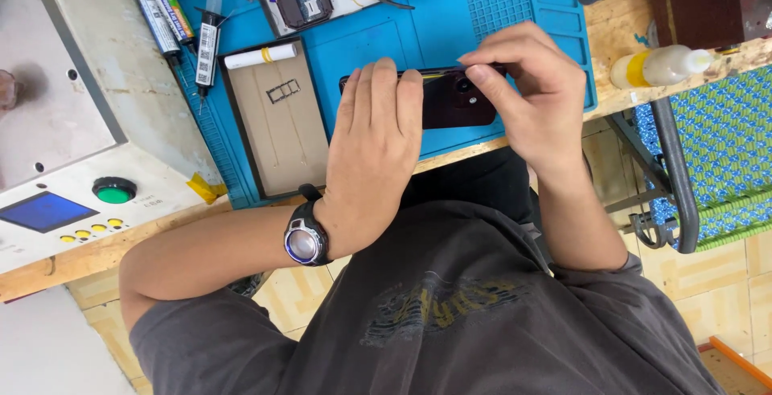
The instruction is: Applying adhesive to a smartphone frame and handling the device during a repair process
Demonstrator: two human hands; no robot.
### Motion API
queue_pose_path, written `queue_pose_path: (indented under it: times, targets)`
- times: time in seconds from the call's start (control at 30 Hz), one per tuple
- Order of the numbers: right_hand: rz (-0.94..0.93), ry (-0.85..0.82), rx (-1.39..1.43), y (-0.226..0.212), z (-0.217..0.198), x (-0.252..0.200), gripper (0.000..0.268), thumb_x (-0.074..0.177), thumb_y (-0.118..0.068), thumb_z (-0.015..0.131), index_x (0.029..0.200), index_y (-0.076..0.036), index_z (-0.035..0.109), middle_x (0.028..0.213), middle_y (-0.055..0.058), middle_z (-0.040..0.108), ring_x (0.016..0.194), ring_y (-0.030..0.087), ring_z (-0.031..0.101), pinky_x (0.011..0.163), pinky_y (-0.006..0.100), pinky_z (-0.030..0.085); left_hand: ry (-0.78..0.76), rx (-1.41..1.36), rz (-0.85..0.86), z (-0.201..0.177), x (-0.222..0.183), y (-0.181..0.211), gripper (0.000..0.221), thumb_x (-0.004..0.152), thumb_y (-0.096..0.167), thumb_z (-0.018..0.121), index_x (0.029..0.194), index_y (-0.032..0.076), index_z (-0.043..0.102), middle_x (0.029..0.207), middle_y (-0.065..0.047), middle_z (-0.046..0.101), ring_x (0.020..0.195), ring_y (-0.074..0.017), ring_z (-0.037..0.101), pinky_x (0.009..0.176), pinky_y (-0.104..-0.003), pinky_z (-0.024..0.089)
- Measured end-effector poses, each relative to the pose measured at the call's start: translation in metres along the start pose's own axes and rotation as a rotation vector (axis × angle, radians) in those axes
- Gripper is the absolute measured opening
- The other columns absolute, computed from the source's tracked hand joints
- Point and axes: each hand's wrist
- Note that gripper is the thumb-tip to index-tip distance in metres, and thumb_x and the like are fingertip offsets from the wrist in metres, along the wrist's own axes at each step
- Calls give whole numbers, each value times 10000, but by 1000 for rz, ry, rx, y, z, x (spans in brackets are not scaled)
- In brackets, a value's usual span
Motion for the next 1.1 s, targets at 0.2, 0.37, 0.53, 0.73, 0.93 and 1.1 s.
queue_pose_path:
  times: [0.2, 0.37, 0.53, 0.73, 0.93, 1.1]
  targets:
    - [-133, -151, -250, -11, -11, 13, 24, 978, 71, 643, 988, 52, 653, 950, 170, 598, 885, 253, 576, 753, 311, 464, 3, 13, 10, 0, -2, 2, 88, 956, 36, 570, 994, 98, 520, 1017, -101, 556, 961, -205, 630, 909, -297, 523]
    - [-232, -289, -337, -15, -18, 25, 24, 988, 63, 635, 976, 52, 652, 948, 154, 625, 902, 272, 587, 801, 338, 460, -22, 16, 26, -2, -5, 4, 52, 995, 101, 504, 1042, 93, 524, 1068, -114, 574, 1022, -221, 623, 944, -313, 502]
    - [-158, -429, -331, -22, -27, 32, 74, 974, 40, 643, 913, 13, 611, 886, 103, 588, 833, 236, 549, 750, 321, 425, 1, 53, 36, -2, -7, 5, 41, 988, 82, 533, 1026, 95, 543, 1077, -118, 579, 1045, -227, 625, 957, -317, 495]
    - [-137, -495, -399, -26, -31, 30, 70, 999, 13, 575, 930, -1, 577, 889, 96, 551, 811, 239, 517, 729, 330, 400, -22, 22, 44, -3, -8, 7, 79, 981, 50, 510, 1044, 90, 537, 1084, -127, 574, 1068, -244, 621, 976, -332, 484]
    - [-152, -499, -405, -28, -33, 28, 61, 997, 5, 571, 938, -7, 583, 884, 94, 557, 804, 241, 527, 725, 334, 405, -24, 60, 42, -5, -10, 9, 81, 987, 70, 487, 1042, 102, 538, 1076, -120, 579, 1061, -234, 621, 976, -339, 473]
    - [-176, -479, -434, -31, -32, 24, 31, 986, -3, 599, 966, -2, 623, 922, 108, 553, 824, 234, 555, 722, 325, 439, 1, 105, 41, -7, -13, 11, 60, 990, 82, 502, 1017, 130, 527, 1074, -103, 585, 1067, -220, 630, 976, -322, 477]
Point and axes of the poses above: each hand's wrist, its own x-axis towards the middle knuckle, its own z-axis out of the palm, y = z × x
